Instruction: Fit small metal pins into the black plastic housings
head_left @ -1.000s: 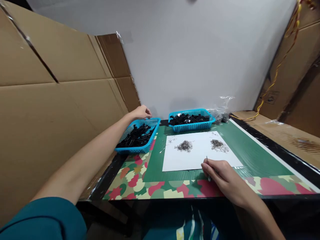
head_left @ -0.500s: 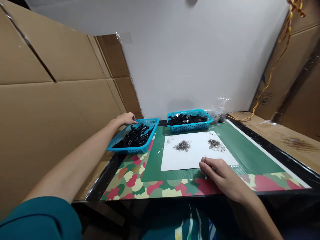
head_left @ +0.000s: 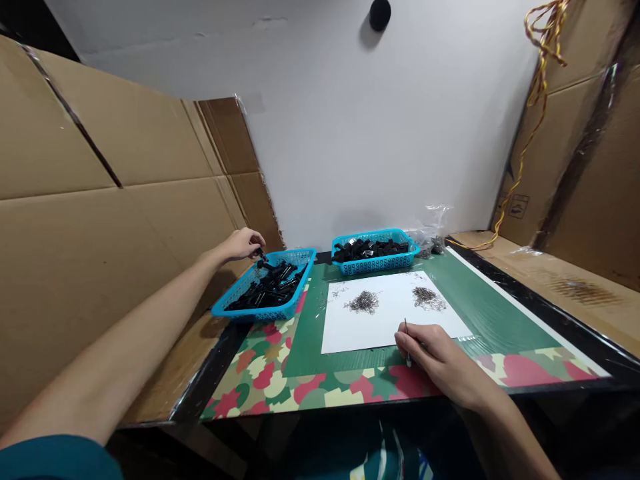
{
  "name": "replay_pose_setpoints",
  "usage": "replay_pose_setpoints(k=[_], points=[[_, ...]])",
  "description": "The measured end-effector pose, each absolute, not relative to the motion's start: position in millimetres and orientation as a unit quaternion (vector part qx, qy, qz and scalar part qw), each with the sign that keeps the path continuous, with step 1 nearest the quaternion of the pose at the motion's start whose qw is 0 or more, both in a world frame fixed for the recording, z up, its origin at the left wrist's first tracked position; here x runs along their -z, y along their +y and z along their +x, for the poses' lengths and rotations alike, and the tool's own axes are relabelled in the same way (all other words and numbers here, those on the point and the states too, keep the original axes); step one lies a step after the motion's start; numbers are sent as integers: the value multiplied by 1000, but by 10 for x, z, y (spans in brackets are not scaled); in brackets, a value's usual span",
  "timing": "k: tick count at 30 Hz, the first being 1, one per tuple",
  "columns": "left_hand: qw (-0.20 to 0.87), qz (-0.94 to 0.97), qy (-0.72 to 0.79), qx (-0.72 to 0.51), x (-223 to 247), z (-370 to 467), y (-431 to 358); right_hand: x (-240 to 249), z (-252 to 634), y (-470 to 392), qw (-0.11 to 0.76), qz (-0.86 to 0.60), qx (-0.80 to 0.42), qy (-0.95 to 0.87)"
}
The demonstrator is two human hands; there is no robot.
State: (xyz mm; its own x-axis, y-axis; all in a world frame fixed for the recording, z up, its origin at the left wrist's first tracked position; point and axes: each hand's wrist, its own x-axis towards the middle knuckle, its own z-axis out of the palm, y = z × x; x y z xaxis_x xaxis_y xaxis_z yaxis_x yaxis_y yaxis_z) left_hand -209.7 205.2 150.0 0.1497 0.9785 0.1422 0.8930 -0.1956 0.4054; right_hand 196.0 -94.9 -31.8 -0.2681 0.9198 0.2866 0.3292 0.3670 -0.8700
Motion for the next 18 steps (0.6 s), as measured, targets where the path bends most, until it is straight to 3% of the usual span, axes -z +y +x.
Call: replay_pose_setpoints(k=[4, 8, 15, 18], points=[[111, 755, 555, -332, -1649, -1859, 1941, 317, 1957, -952, 422, -434, -354, -712], [191, 773, 453, -401, -1539, -1368, 1677, 349, 1953, -945, 433, -435, -349, -708], [408, 802, 295, -321, -785, -439, 830, 378, 1863, -887, 563, -441, -306, -629], [487, 786, 251, -287, -526, -232, 546, 342, 1802, -917, 571, -461, -296, -611]])
